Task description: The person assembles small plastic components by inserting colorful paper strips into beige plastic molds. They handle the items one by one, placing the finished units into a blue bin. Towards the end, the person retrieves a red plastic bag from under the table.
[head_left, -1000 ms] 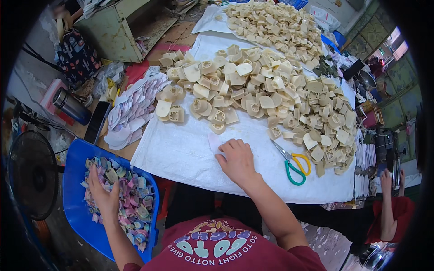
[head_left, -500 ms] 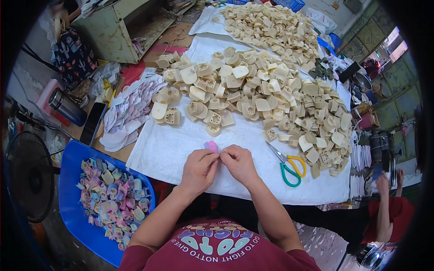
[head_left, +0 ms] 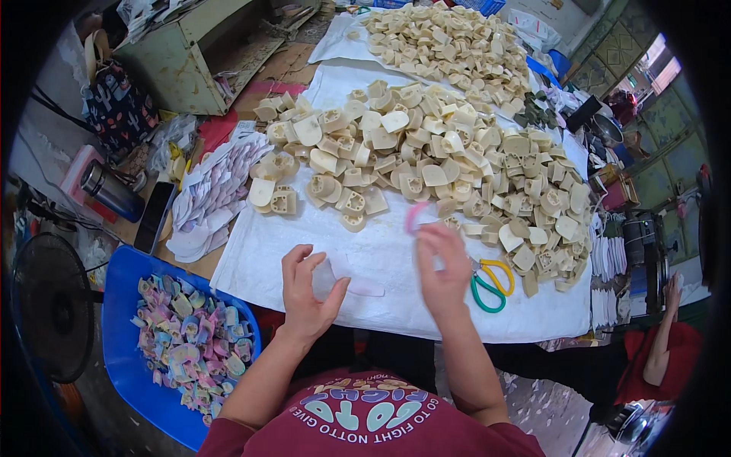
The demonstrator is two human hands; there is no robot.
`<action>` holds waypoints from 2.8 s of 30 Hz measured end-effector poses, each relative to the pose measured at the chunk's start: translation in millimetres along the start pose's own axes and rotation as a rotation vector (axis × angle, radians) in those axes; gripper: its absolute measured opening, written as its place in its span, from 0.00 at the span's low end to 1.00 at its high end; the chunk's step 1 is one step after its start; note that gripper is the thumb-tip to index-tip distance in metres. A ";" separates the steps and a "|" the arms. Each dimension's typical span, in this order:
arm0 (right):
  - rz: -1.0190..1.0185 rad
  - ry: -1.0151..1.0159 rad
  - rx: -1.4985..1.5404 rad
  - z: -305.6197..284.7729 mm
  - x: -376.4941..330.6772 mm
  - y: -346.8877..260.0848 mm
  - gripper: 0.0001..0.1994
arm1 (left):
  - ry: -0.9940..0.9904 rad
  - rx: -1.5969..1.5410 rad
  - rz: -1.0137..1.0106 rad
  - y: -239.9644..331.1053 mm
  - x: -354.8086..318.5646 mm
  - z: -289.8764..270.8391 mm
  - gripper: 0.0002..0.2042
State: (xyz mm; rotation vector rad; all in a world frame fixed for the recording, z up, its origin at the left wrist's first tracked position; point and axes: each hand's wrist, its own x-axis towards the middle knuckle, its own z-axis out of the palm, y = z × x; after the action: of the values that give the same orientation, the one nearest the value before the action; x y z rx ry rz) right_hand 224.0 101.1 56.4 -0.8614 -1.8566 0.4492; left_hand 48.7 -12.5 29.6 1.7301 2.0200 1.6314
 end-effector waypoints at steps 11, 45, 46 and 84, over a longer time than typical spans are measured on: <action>-0.097 -0.324 -0.210 88.0 36.7 -8.0 0.22 | 0.042 -1.177 -1.071 -40.6 23.5 -27.1 0.19; -0.268 -0.190 0.330 -8.9 20.9 -79.2 0.21 | -0.116 -1.463 -0.704 63.7 43.1 -22.5 0.19; -0.261 -0.202 0.330 -9.6 21.5 -79.8 0.21 | -0.131 -1.485 -0.696 63.1 43.1 -24.5 0.19; -0.365 -0.568 -0.325 -1.0 25.6 -59.0 0.12 | -0.539 -0.644 -0.692 39.7 32.8 -20.2 0.17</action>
State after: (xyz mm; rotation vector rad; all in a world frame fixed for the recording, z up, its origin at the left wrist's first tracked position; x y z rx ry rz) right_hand 197.3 79.8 110.9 -0.6123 -2.6040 0.1670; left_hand 52.1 -8.4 84.7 0.9411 1.3770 1.2000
